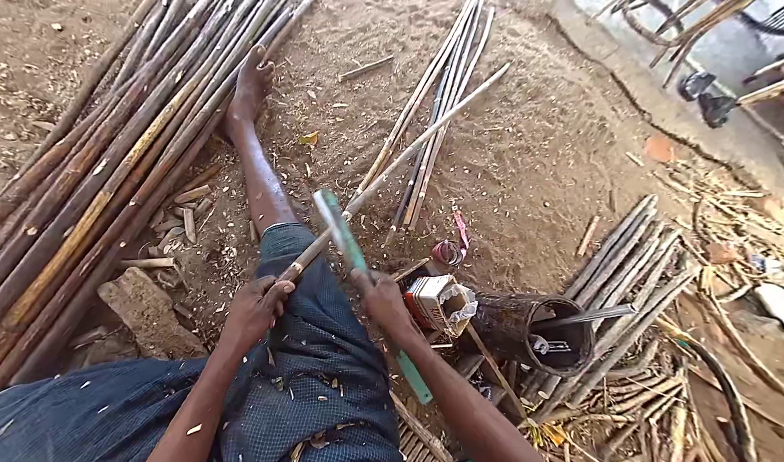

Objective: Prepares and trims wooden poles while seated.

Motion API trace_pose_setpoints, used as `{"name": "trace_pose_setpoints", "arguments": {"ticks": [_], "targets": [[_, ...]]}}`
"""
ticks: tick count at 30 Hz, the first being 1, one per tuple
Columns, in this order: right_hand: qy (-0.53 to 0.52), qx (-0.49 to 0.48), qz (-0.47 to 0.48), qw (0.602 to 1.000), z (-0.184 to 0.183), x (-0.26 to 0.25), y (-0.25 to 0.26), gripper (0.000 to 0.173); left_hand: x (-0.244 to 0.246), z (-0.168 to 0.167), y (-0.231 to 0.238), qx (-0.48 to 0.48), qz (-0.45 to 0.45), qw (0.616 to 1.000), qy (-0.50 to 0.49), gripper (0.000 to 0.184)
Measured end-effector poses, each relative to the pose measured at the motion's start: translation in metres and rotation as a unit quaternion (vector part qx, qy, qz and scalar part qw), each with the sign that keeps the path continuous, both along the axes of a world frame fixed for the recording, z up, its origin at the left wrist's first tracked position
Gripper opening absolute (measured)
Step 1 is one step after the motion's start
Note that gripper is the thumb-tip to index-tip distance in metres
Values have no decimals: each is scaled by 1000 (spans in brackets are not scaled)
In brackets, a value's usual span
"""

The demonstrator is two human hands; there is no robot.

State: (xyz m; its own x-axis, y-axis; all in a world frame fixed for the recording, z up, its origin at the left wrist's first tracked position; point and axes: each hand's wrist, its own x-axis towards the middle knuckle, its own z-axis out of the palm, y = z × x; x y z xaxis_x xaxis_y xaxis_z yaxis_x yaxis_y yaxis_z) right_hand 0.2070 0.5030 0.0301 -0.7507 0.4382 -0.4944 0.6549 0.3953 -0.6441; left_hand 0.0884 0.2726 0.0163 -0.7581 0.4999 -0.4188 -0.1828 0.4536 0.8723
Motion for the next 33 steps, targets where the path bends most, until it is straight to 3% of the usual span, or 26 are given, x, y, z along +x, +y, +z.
{"name": "trace_pose_setpoints", "arguments": {"ticks": [3, 6, 10, 13, 16, 19, 22, 26, 30, 33], "targets": [[-26, 9, 134, 991, 17, 9, -27, 50, 4, 1, -4, 24, 26, 999, -7, 31], [8, -72, 35, 997, 26, 14, -6, 51, 9, 19, -40, -22, -34, 998, 53, 41], [71, -111, -74, 988, 44, 39, 43, 47, 26, 107, -153, -245, -187, 948, 77, 60], [84, -106, -140, 981, 43, 55, 60, 48, 38, 141, -164, -317, -179, 922, 134, 88], [75, -116, -168, 976, 26, 46, 40, 54, 52, 105, -125, -316, -165, 920, 165, 84], [44, -129, -80, 987, 27, 33, 6, 49, 66, 59, -111, -329, -76, 897, 286, 75], [20, -64, -19, 998, 26, 35, 10, 48, 69, 61, -123, -308, -38, 894, 324, 66], [78, -83, -197, 974, -1, 13, 47, 48, 87, 57, -141, -290, -8, 879, 379, 59], [-45, -30, 1, 999, 5, 24, 7, 50, 93, 56, -151, -287, -19, 869, 402, 46], [-30, -46, -67, 996, -11, 25, 38, 52, 95, 49, -157, -260, -16, 879, 400, 47]]}}
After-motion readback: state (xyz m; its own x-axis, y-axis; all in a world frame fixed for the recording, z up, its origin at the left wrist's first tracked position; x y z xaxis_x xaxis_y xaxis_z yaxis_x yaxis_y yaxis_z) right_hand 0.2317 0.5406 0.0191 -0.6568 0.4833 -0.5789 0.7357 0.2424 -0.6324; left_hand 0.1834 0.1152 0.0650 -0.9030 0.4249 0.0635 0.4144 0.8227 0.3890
